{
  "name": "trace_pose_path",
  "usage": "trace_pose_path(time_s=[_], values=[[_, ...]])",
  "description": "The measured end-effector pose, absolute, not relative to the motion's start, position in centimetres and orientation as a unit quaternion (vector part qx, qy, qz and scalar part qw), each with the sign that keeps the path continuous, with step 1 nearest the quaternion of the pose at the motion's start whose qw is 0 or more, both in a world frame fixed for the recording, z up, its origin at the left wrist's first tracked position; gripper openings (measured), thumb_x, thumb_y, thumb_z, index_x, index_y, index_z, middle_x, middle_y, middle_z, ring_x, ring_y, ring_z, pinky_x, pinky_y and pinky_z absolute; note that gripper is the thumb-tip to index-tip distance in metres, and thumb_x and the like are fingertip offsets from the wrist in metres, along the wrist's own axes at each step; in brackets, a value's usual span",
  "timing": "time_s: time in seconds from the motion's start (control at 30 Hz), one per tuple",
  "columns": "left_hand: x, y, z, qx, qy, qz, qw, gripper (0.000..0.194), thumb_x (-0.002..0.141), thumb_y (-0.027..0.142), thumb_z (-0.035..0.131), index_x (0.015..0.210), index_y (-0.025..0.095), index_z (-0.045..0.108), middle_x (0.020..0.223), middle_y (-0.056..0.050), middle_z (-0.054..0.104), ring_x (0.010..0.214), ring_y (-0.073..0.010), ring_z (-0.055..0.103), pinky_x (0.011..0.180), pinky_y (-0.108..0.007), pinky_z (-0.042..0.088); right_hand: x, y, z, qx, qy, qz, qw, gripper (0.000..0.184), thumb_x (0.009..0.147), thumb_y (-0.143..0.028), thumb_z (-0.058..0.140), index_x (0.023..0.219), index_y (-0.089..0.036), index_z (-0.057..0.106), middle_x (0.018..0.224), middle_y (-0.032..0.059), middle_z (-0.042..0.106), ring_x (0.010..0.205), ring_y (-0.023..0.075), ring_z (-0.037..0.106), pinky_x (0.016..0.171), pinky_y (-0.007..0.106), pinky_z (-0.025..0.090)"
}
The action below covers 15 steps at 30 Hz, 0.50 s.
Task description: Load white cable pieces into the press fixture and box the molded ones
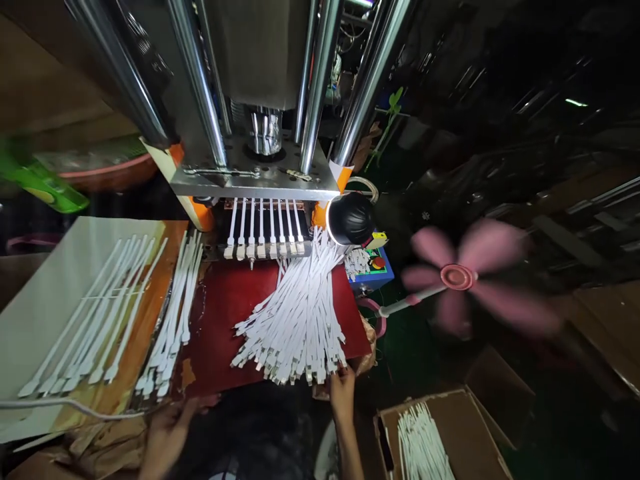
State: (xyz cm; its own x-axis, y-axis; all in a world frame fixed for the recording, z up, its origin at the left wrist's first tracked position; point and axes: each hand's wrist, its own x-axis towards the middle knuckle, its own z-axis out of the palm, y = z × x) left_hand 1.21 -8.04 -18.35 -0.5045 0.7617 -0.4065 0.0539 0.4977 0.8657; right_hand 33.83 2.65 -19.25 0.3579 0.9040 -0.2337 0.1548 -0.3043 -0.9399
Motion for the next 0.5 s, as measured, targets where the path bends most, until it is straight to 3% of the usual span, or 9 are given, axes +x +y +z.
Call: trace_pose_path(time_s=[0.27,0.5], values=[[1.61,-7.76,-18.25,0.274,0.742,0.446,0.419,0.063,0.067,0.082,0.067,0.057,0.02,0.076,0.071,-0.014,0.081,0.069,-0.0337,0.078,0.068,-0.039,0.065,33.64,3.32,-19.15,-0.709,-0.359,0.42,0.438,0.043,0.055,-0.044,0.069,0.085,-0.014,0.079,0.072,0.0131,0.073,0.077,0.0318,0.07,0.065,0.034,0.058],[1.79,-7.73,-18.92,0.276,0.726,0.473,0.415,0.061,0.069,0.08,0.068,0.057,0.021,0.077,0.068,-0.014,0.08,0.065,-0.0326,0.078,0.063,-0.039,0.065,33.64,3.69,-19.56,-0.711,-0.352,0.416,0.444,0.041,0.049,-0.046,0.068,0.072,-0.012,0.075,0.062,0.0136,0.068,0.059,0.0285,0.063,0.053,0.035,0.052]])
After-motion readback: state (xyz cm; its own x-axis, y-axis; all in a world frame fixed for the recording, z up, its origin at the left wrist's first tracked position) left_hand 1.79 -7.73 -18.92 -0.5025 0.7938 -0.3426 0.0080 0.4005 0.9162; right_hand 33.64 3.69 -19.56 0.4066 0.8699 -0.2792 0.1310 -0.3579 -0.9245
